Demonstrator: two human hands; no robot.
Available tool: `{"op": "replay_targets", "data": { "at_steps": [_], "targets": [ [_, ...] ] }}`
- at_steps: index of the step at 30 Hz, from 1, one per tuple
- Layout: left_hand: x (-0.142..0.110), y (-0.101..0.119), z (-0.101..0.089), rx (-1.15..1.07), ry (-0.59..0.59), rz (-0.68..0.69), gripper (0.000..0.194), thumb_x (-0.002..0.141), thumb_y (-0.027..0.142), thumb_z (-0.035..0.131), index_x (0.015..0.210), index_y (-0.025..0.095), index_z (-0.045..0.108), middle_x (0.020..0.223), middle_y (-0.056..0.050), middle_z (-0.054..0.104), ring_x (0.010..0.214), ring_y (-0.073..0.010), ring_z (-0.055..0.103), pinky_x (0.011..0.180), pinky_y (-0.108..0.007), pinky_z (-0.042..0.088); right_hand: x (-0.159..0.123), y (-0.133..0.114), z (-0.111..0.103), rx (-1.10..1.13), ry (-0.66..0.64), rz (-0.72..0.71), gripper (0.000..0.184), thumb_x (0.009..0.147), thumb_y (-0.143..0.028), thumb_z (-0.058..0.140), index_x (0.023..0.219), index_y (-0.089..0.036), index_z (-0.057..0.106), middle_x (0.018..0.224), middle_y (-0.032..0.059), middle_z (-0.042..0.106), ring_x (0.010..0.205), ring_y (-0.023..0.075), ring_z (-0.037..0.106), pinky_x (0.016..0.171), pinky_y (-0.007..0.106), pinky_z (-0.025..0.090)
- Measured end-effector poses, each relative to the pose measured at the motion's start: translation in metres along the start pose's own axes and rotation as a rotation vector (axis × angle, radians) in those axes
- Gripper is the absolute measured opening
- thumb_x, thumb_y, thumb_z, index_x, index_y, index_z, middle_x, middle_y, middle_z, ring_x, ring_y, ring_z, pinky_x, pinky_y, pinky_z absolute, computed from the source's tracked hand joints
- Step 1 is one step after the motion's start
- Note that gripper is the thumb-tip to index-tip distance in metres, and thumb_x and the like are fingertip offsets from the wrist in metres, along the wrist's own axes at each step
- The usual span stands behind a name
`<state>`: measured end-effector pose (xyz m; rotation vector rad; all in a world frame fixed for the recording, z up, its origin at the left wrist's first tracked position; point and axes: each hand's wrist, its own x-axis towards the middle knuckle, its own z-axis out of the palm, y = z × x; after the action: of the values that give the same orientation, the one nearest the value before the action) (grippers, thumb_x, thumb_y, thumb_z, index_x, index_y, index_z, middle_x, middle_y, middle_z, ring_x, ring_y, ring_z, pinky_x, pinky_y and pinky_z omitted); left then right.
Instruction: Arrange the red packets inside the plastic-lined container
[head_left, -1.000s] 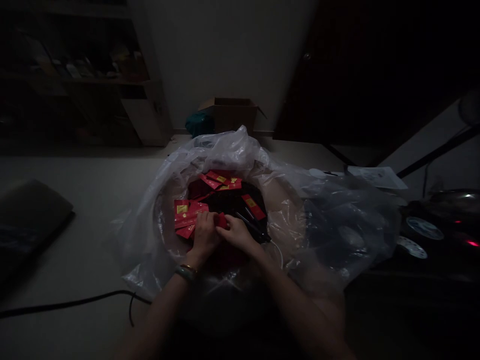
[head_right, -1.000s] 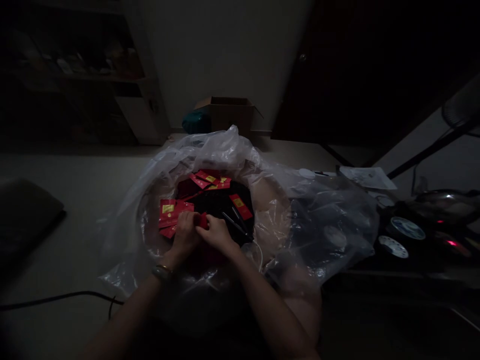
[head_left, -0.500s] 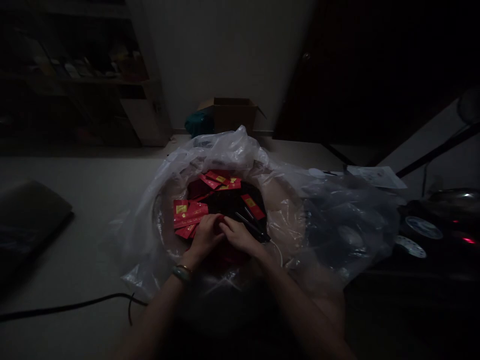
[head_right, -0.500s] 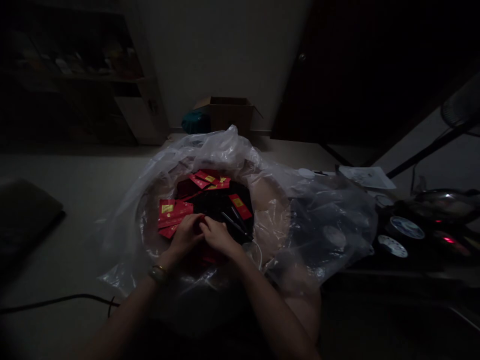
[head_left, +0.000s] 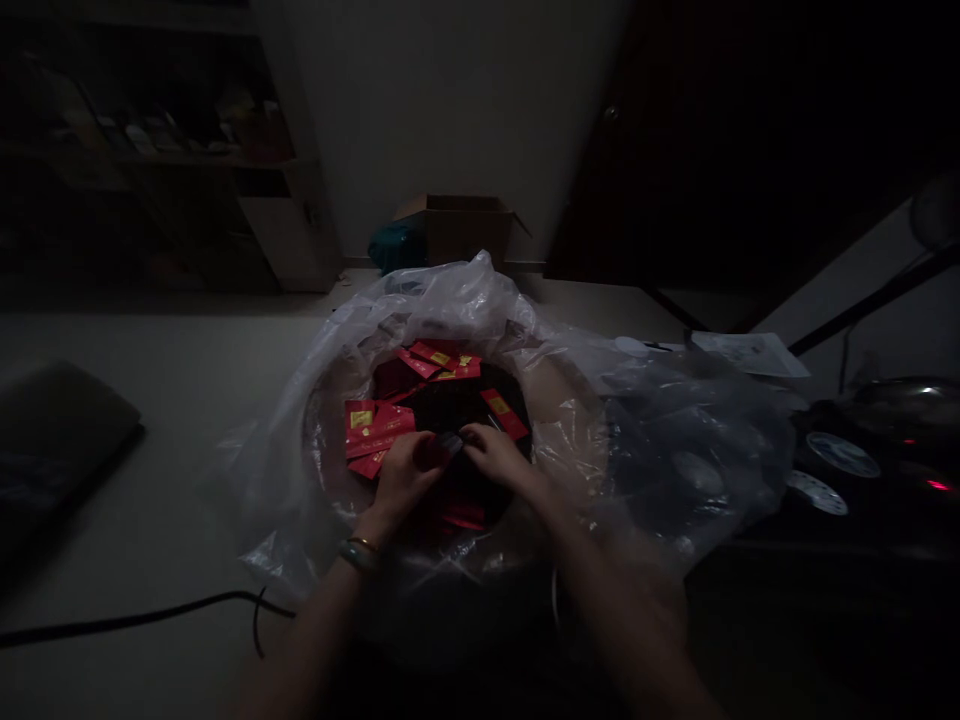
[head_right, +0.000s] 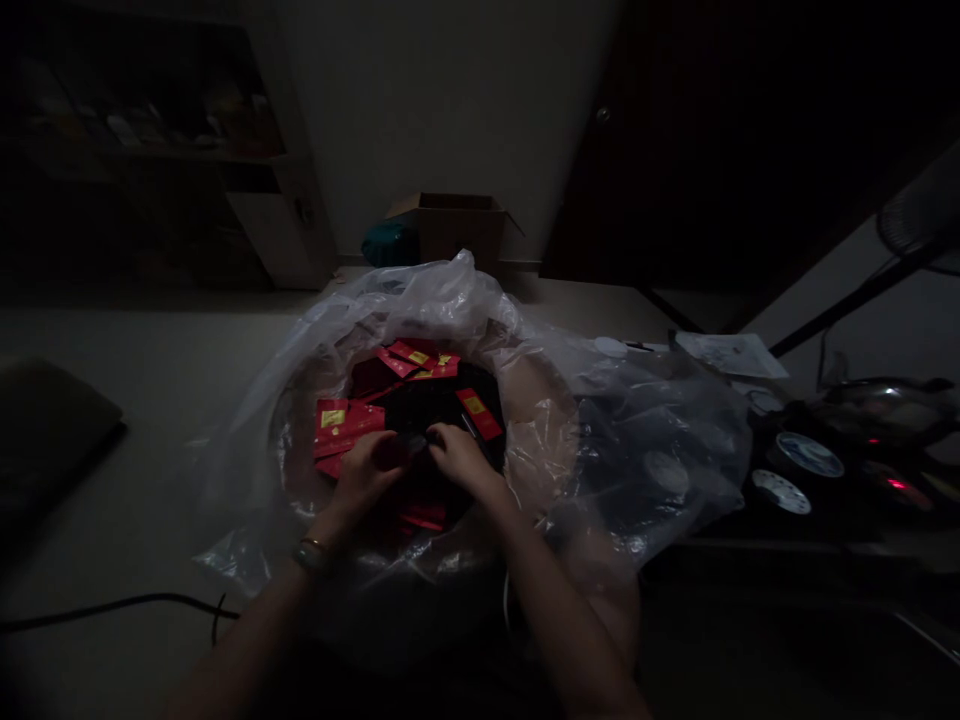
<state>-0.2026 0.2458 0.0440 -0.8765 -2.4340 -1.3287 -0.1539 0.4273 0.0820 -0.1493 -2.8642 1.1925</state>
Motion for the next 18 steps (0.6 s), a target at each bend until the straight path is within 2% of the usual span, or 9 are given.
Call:
{"op": "replay_targets", "data": {
  "at_steps": [3, 5, 7, 9, 13, 18],
  "targets": [
    [0.000, -0.001, 0.000, -0.003, 0.023, -0.008, 0.036, 0.066, 0.019, 0.074, 0.100, 0.018, 0.061, 0.096, -0.006, 0.068, 0.089, -0.0218, 0.064, 0.079, -0.036, 0.053, -0.006, -0.007, 0.017, -0.317, -0.203, -0.034, 0.053, 0.074, -0.015, 0.064, 0.126, -0.016, 0.053, 0.133, 0.0164, 0.048, 0.115, 0.0291, 0.050, 0.090, 0.041, 0.045],
    [-0.001, -0.001, 0.000, -0.007, 0.031, -0.009, 0.036, 0.066, 0.021, 0.074, 0.099, 0.018, 0.061, 0.096, -0.006, 0.068, 0.088, -0.0217, 0.064, 0.079, -0.035, 0.053, -0.010, -0.014, 0.026, -0.471, -0.267, 0.003, 0.048, 0.078, -0.020, 0.061, 0.125, -0.018, 0.053, 0.136, 0.0180, 0.042, 0.116, 0.0340, 0.047, 0.083, 0.043, 0.048],
    [-0.001, 0.000, -0.001, -0.008, 0.035, -0.005, 0.035, 0.067, 0.023, 0.074, 0.098, 0.018, 0.061, 0.095, -0.006, 0.068, 0.087, -0.0213, 0.064, 0.078, -0.035, 0.053, -0.013, -0.019, 0.030, -0.552, -0.267, 0.019, 0.039, 0.084, -0.019, 0.052, 0.123, -0.021, 0.056, 0.130, 0.0168, 0.045, 0.113, 0.0330, 0.048, 0.078, 0.041, 0.050],
    [-0.001, 0.001, -0.001, -0.006, 0.038, 0.000, 0.034, 0.067, 0.023, 0.074, 0.098, 0.018, 0.061, 0.095, -0.006, 0.068, 0.087, -0.0208, 0.064, 0.077, -0.034, 0.053, -0.014, -0.022, 0.029, -0.582, -0.250, 0.030, 0.040, 0.087, -0.015, 0.045, 0.124, -0.024, 0.054, 0.123, 0.0148, 0.048, 0.109, 0.0289, 0.050, 0.078, 0.037, 0.049],
    [-0.001, 0.002, -0.001, 0.008, 0.055, -0.008, 0.034, 0.068, 0.022, 0.073, 0.099, 0.018, 0.061, 0.096, -0.006, 0.068, 0.088, -0.0208, 0.065, 0.079, -0.035, 0.053, -0.017, -0.021, 0.025, -0.609, -0.285, 0.110, 0.053, 0.080, -0.014, 0.057, 0.130, -0.029, 0.047, 0.125, 0.0133, 0.044, 0.108, 0.0274, 0.049, 0.076, 0.035, 0.049],
    [-0.001, 0.003, -0.001, 0.009, 0.049, -0.024, 0.033, 0.068, 0.023, 0.073, 0.098, 0.018, 0.061, 0.094, -0.006, 0.068, 0.087, -0.0211, 0.064, 0.078, -0.035, 0.053, -0.016, -0.014, 0.024, -0.551, -0.257, 0.078, 0.052, 0.074, -0.007, 0.060, 0.123, -0.023, 0.053, 0.119, 0.0119, 0.051, 0.102, 0.0233, 0.055, 0.079, 0.031, 0.046]
  ]
}}
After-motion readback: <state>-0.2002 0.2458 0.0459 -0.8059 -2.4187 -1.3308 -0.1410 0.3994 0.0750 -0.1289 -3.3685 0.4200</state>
